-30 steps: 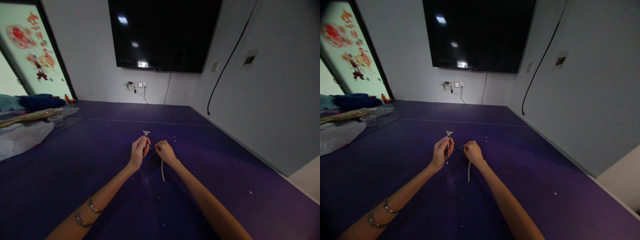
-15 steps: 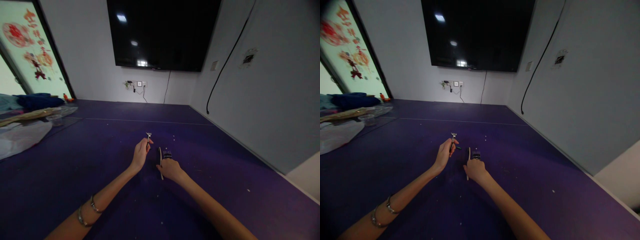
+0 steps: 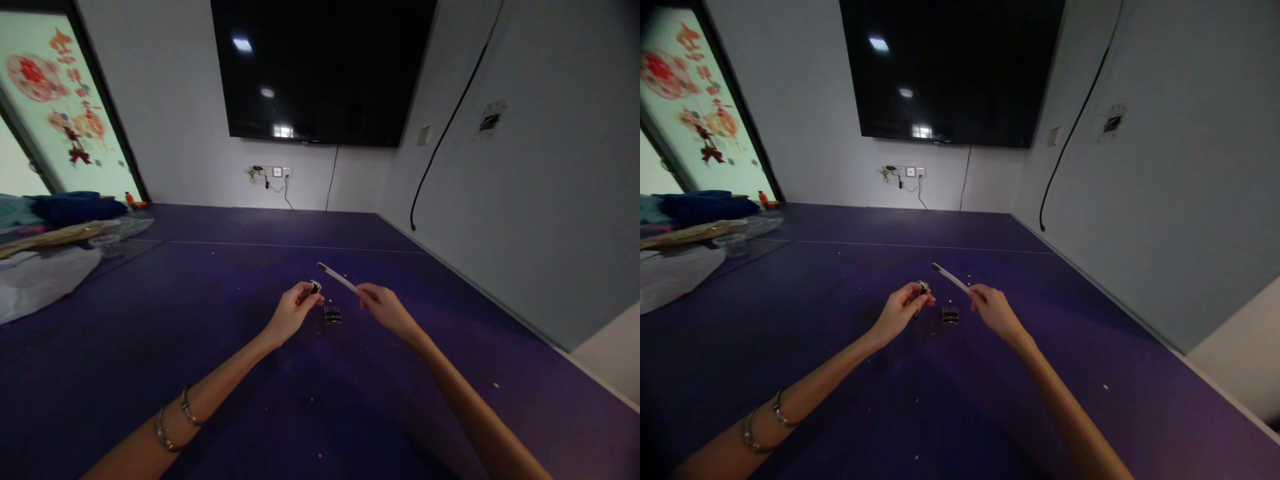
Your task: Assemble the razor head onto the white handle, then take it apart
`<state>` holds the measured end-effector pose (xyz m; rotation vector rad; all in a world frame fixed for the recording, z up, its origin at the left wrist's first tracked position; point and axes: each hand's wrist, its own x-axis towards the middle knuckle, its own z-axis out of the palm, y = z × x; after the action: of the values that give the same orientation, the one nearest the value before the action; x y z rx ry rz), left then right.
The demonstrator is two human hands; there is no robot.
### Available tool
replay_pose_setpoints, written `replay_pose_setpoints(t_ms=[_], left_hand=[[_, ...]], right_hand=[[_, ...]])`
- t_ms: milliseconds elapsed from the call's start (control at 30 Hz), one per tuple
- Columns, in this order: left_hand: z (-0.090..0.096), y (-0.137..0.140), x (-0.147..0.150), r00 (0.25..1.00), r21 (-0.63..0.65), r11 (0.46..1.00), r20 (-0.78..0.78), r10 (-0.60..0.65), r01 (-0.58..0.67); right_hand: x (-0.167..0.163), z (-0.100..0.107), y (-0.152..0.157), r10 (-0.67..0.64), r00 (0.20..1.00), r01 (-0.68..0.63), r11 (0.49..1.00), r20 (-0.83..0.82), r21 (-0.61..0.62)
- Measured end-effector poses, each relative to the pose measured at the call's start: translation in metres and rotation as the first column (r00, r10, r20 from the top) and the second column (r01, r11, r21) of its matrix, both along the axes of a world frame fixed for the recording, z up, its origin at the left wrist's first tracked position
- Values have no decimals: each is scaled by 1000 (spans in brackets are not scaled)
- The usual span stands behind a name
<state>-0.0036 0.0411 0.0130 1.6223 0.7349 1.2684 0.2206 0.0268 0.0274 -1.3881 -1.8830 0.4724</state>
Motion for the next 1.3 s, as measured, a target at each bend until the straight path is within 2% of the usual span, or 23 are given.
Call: replay_pose_setpoints(t_ms=[100, 267, 367, 533, 733, 900, 1067, 1200, 1300], left_hand=[[5, 2, 3, 1000, 0, 1000, -13, 16, -16], [6, 4, 6, 997, 3, 999, -66, 49, -49], [3, 2, 6, 998, 32, 999, -61, 29, -27], [0, -4, 2, 995, 90, 995, -88, 43, -35], [2, -9, 1, 996, 79, 997, -92, 19, -12], [2, -10, 2, 995, 88, 996, -99, 10, -1], [1, -12, 2, 995, 68, 997, -98, -18, 25], [1, -12, 1, 994, 96, 995, -107, -16, 26], [1, -12, 2, 995, 113, 993, -100, -20, 31]], right_hand=[[22, 15, -2, 17, 994, -12, 999, -106, 46], [37, 30, -11, -5, 984, -6, 998, -177, -60], [35, 31, -15, 61, 985, -78, 992, -162, -102], [32, 24, -11, 175, 977, -185, 980, -125, -73], [32, 25, -10, 145, 983, -150, 988, -110, -30], [30, 29, -13, 219, 973, -222, 974, -69, -36], [29, 29, -13, 125, 990, -125, 992, -61, 1], [22, 39, -23, 203, 979, -203, 979, -33, 3], [15, 44, -29, 205, 979, -205, 979, -19, 18]])
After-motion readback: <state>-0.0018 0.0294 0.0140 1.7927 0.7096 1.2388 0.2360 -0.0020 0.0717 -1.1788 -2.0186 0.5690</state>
